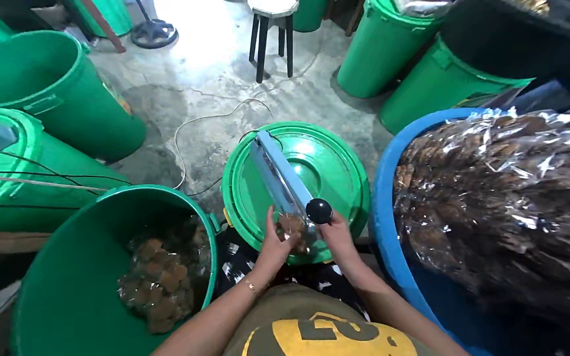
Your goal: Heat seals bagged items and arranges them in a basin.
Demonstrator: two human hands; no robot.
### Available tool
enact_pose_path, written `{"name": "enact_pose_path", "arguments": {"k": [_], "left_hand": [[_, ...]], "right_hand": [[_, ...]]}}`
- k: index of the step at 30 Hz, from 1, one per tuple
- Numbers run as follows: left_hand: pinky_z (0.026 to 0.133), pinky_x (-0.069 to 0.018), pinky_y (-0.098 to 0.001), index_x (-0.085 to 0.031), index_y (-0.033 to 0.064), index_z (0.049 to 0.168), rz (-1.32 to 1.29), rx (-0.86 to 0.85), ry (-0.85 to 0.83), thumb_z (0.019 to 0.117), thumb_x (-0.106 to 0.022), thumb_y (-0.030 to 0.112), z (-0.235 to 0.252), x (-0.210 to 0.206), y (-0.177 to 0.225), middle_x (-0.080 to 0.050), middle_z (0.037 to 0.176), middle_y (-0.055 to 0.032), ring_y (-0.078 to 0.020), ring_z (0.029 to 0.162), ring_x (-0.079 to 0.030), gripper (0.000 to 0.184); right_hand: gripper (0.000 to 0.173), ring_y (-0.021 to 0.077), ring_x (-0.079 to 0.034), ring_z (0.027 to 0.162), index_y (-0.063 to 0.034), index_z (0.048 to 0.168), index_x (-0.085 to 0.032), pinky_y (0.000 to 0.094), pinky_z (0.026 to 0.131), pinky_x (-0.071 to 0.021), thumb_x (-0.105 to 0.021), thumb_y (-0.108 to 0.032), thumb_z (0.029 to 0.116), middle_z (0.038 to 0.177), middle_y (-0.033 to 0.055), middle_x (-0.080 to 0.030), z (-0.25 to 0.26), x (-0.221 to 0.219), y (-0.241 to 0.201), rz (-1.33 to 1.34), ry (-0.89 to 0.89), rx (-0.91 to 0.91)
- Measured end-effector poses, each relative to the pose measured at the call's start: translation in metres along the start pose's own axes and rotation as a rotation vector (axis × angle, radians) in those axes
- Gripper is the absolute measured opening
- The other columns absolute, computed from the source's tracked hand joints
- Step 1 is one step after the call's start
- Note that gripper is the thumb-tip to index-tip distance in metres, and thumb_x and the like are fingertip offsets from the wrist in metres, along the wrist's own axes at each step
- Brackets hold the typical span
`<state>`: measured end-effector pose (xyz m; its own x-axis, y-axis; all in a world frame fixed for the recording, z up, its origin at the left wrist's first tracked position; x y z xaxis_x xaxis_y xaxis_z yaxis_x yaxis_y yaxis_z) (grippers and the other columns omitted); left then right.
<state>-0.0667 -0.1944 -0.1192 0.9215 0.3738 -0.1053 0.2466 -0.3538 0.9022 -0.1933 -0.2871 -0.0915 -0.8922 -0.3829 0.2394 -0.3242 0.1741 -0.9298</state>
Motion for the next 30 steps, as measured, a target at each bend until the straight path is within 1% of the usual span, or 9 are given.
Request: {"name": "enact_pose_path", "arguments": {"k": [2, 4, 8, 10, 13, 16, 22, 26, 30], "left_hand": [[0.101, -0.0525, -0.0414, -0.003, 0.0085, 0.162, 0.109, -0.097, 0.052, 0.0917, -0.069, 0.006, 0.015, 0.006, 0.005, -0.037, 0.153, -0.0267, -0.0296, 0.128, -0.057, 0.097], [0.107, -0.0472, -0.0435, -0.019, 0.0053, 0.161, 0.163, -0.146, 0.094, 0.0929, -0.068, 0.008, 0.028, 0.011, 0.007, -0.037, 0.155, -0.026, -0.0323, 0.134, -0.051, 0.083], [0.104, -0.0483, -0.0461, -0.024, 0.0049, 0.158, 0.059, -0.077, 0.176, 0.0973, -0.063, 0.009, 0.049, 0.021, 0.018, -0.04, 0.151, -0.0272, -0.0344, 0.131, -0.051, 0.073], [0.1, -0.0515, -0.0485, -0.02, 0.0071, 0.16, 0.008, -0.064, 0.207, 0.0981, -0.061, 0.009, 0.061, 0.029, 0.028, -0.039, 0.15, -0.0296, -0.0379, 0.128, -0.053, 0.074], [0.092, -0.0561, -0.0479, -0.017, 0.0081, 0.16, -0.018, -0.074, 0.227, 0.0966, -0.061, 0.008, 0.077, 0.038, 0.041, -0.036, 0.15, -0.031, -0.0388, 0.124, -0.056, 0.078], [0.102, -0.0503, -0.0494, -0.018, 0.0088, 0.161, 0.103, -0.061, 0.229, 0.0972, -0.059, 0.011, 0.085, 0.045, 0.047, -0.034, 0.153, -0.03, -0.0386, 0.132, -0.05, 0.077], [0.091, -0.052, -0.048, -0.01, 0.0102, 0.162, -0.041, 0.016, 0.338, 0.1068, -0.048, 0.019, 0.085, 0.072, 0.018, -0.049, 0.14, -0.0271, -0.0312, 0.115, -0.059, 0.067], [0.072, -0.0521, -0.0283, -0.03, 0.0037, 0.149, -0.212, 0.072, 0.397, 0.1118, -0.03, 0.023, 0.088, 0.078, 0.009, -0.051, 0.106, -0.0074, -0.0107, 0.081, -0.058, 0.042], [0.068, -0.0542, -0.0239, -0.031, 0.0052, 0.144, -0.332, -0.007, 0.417, 0.1129, -0.016, 0.033, 0.083, 0.072, 0.029, -0.056, 0.102, -0.003, -0.006, 0.076, -0.061, 0.044]], "right_hand": [[0.025, 0.0202, -0.068, 0.094, 0.0108, 0.113, -0.063, 0.0393, 0.087, -0.0551, -0.064, 0.002, 0.0897, 0.101, 0.0186, -0.07, 0.016, -0.008, -0.017, -0.186, 0.015, 0.217], [0.032, 0.0327, -0.07, 0.097, 0.0115, 0.116, -0.063, 0.0502, 0.089, -0.055, -0.066, 0.0, 0.0868, 0.102, 0.0246, -0.071, 0.036, -0.018, -0.024, -0.342, -0.019, 0.321], [0.031, 0.0297, -0.066, 0.09, 0.0075, 0.126, -0.06, 0.0449, 0.086, -0.0527, -0.049, -0.016, 0.1077, 0.101, 0.0228, -0.068, 0.077, -0.008, -0.058, -0.431, -0.038, 0.15], [0.035, 0.0271, -0.067, 0.102, 0.0051, 0.134, -0.057, 0.0416, 0.093, -0.0524, -0.045, -0.019, 0.1102, 0.116, 0.0213, -0.068, 0.076, -0.007, -0.088, -0.434, -0.211, 0.167], [0.059, 0.0384, -0.04, 0.146, -0.003, 0.158, -0.035, 0.054, 0.118, -0.0341, -0.05, -0.031, 0.1082, 0.159, 0.0232, -0.039, 0.035, -0.033, -0.106, -0.832, -0.596, 0.23], [0.078, 0.0427, -0.031, 0.151, -0.0119, 0.166, -0.01, 0.0599, 0.116, -0.0341, -0.056, -0.028, 0.1043, 0.166, 0.0246, -0.024, 0.019, -0.048, -0.072, -1.016, -0.603, 0.121], [0.053, 0.0398, -0.059, 0.129, -0.0053, 0.146, -0.056, 0.0517, 0.098, -0.0534, -0.058, -0.025, 0.0964, 0.145, 0.0228, -0.056, 0.013, -0.039, -0.062, -0.756, -0.145, 0.518], [0.051, 0.0407, -0.062, 0.125, -0.0012, 0.14, -0.06, 0.0511, 0.097, -0.0548, -0.063, -0.023, 0.0941, 0.14, 0.0256, -0.059, 0.01, -0.034, -0.061, -0.688, -0.126, 0.614], [0.052, 0.0413, -0.061, 0.125, -0.0015, 0.141, -0.06, 0.0514, 0.098, -0.0539, -0.064, -0.023, 0.0944, 0.141, 0.0266, -0.058, 0.011, -0.033, -0.061, -0.659, -0.16, 0.585]]}}
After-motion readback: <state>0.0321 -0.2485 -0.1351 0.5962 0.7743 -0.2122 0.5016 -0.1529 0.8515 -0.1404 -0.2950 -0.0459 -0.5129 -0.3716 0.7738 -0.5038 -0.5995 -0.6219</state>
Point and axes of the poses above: each hand's wrist, its own z-axis towards the middle knuckle, its own x-axis out of the back of the hand, y = z × x, the point moved 9 cm from there along z, towards the middle knuckle
